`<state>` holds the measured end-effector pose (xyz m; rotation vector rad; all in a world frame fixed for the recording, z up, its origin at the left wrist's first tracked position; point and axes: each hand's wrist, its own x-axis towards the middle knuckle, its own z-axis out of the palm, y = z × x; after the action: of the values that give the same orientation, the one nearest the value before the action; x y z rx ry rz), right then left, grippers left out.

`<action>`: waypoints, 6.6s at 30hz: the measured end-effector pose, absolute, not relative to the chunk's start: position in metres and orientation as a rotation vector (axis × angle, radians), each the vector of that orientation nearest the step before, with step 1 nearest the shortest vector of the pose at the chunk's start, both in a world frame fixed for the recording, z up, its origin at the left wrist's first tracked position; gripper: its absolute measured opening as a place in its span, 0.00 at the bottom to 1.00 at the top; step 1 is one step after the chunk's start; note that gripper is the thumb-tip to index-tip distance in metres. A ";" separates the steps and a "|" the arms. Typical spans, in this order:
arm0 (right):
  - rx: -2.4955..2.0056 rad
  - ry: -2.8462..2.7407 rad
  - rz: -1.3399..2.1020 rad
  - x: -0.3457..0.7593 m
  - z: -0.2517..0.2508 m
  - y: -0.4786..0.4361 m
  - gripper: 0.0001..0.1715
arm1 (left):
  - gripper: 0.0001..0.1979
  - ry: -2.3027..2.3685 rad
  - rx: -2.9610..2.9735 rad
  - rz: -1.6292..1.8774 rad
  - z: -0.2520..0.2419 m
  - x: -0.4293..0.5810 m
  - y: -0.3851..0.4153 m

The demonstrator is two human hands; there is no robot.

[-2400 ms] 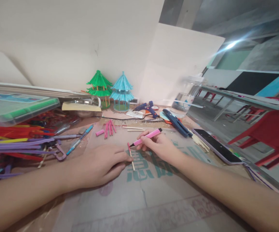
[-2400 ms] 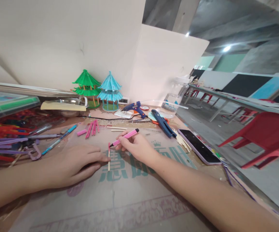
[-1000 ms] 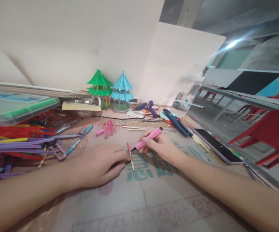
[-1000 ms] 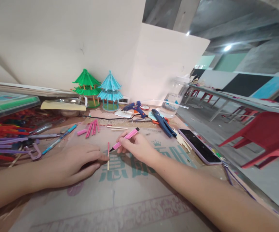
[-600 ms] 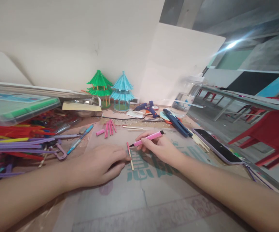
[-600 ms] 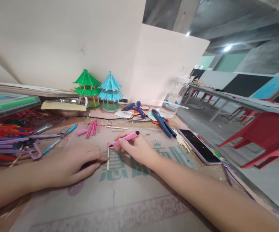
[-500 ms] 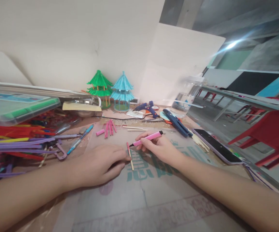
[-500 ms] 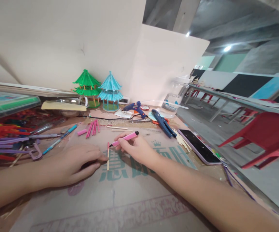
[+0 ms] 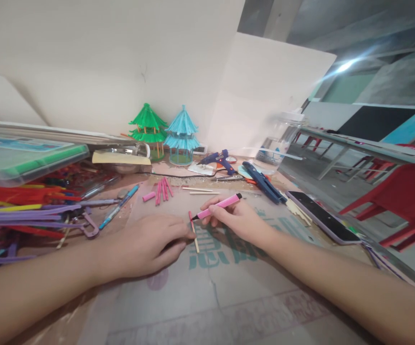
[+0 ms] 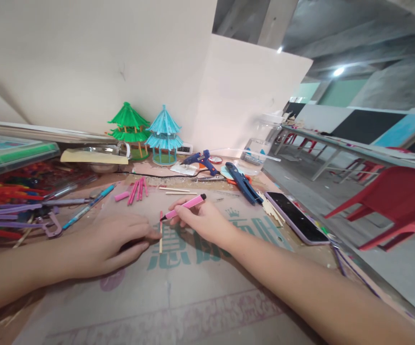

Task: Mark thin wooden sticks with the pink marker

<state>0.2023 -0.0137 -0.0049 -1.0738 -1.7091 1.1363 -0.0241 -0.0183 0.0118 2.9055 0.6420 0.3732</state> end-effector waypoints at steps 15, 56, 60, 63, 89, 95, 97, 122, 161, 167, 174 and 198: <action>-1.047 -1.680 1.171 0.203 -0.007 -0.011 0.14 | 0.12 0.641 2.893 0.357 0.011 -0.024 -0.018; -1.084 -1.702 1.131 0.202 -0.007 -0.013 0.13 | 0.12 0.637 2.906 0.380 0.012 -0.023 -0.018; -1.083 -1.693 1.131 0.203 -0.007 -0.012 0.12 | 0.12 0.633 2.909 0.383 0.013 -0.023 -0.018; -1.049 -1.704 1.187 0.203 -0.007 -0.012 0.13 | 0.12 0.639 2.913 0.384 0.012 -0.023 -0.019; -1.129 -1.703 1.096 0.203 -0.008 -0.012 0.12 | 0.14 0.657 2.953 0.388 0.009 -0.026 -0.017; -1.075 -1.735 1.141 0.203 -0.005 -0.014 0.14 | 0.15 0.627 2.950 0.414 0.010 -0.024 -0.017; -1.047 -1.748 1.177 0.203 -0.005 -0.014 0.15 | 0.15 0.622 2.948 0.422 0.011 -0.024 -0.017; -1.051 -1.712 1.203 0.204 -0.006 -0.013 0.16 | 0.14 0.624 2.951 0.417 0.010 -0.023 -0.018; -1.052 -1.707 1.107 0.203 -0.003 -0.019 0.11 | 0.20 0.944 2.883 0.430 -0.001 -0.028 -0.010; -1.080 -1.721 1.103 0.201 -0.004 -0.018 0.10 | 0.22 1.037 2.830 0.445 -0.001 -0.028 -0.011; -1.117 -1.724 1.089 0.200 -0.004 -0.018 0.09 | 0.22 1.022 2.828 0.485 -0.003 -0.030 -0.010; -1.110 -1.725 1.089 0.201 -0.005 -0.017 0.11 | 0.22 0.948 2.906 0.415 -0.003 -0.028 -0.008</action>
<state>0.2006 -0.0168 -0.0052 -1.1104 -1.7252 1.0895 -0.0280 -0.0081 -0.0028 2.9058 0.9480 0.4150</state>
